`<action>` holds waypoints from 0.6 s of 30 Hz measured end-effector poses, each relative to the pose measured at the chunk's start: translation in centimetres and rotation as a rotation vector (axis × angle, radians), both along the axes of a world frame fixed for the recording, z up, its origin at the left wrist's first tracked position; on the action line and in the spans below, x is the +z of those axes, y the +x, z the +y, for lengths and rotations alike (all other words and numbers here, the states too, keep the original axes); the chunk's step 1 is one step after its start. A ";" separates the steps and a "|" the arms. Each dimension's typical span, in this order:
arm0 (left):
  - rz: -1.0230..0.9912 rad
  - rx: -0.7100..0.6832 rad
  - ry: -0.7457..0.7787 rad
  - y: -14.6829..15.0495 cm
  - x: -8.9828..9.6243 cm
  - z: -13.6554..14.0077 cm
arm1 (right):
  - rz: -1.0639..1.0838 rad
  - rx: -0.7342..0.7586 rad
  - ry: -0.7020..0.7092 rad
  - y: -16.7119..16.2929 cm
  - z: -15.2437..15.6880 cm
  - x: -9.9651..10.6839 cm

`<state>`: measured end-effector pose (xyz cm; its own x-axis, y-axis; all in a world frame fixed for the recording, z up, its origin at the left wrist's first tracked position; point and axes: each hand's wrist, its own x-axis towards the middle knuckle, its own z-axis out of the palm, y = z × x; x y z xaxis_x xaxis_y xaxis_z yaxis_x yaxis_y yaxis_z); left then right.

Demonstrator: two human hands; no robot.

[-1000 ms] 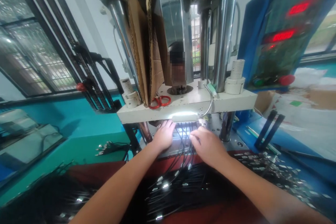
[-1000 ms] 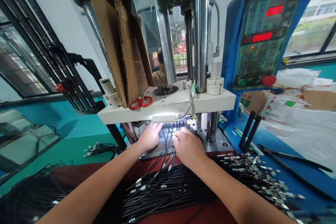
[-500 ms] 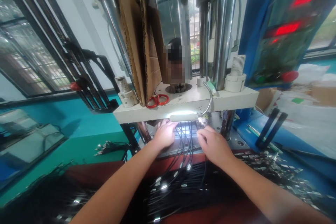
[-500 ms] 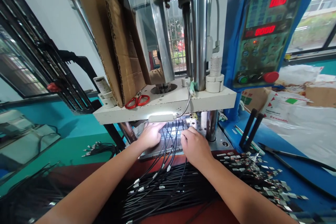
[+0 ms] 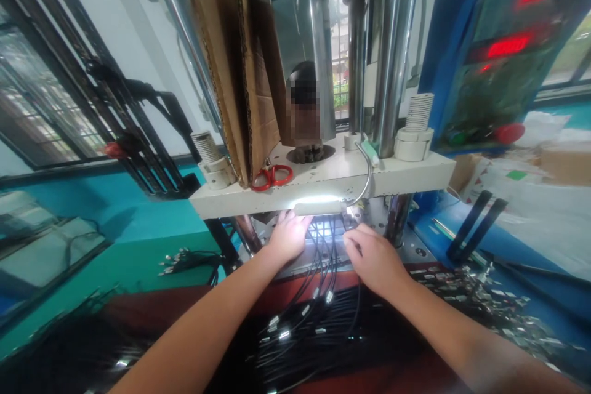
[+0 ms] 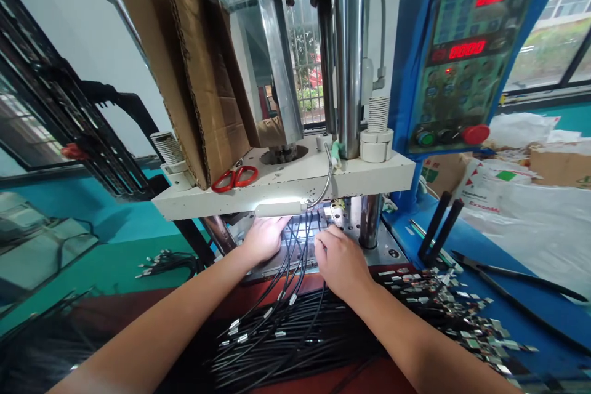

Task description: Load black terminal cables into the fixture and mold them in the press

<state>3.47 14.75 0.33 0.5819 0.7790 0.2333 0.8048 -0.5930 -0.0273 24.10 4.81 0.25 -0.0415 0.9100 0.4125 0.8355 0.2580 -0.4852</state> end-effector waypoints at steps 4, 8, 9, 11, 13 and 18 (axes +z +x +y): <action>0.047 -0.049 -0.045 -0.5 1.4 0.3 | 0.009 0.001 0.010 0.0 0.1 -0.2; 0.061 -0.099 -0.071 -0.3 2.1 0.7 | 0.016 -0.004 -0.007 0.0 0.0 -0.2; 0.058 -0.104 -0.074 -0.1 2.1 0.7 | 0.017 -0.006 -0.009 0.0 0.0 -0.2; 0.046 -0.102 -0.079 0.2 1.8 0.8 | 0.017 -0.009 -0.013 0.0 0.0 -0.2; 0.030 -0.090 -0.082 0.4 1.4 0.7 | 0.018 -0.008 -0.011 0.0 0.1 -0.1; -0.011 -0.050 -0.103 0.8 1.8 0.4 | 0.014 -0.029 -0.018 0.1 0.1 0.0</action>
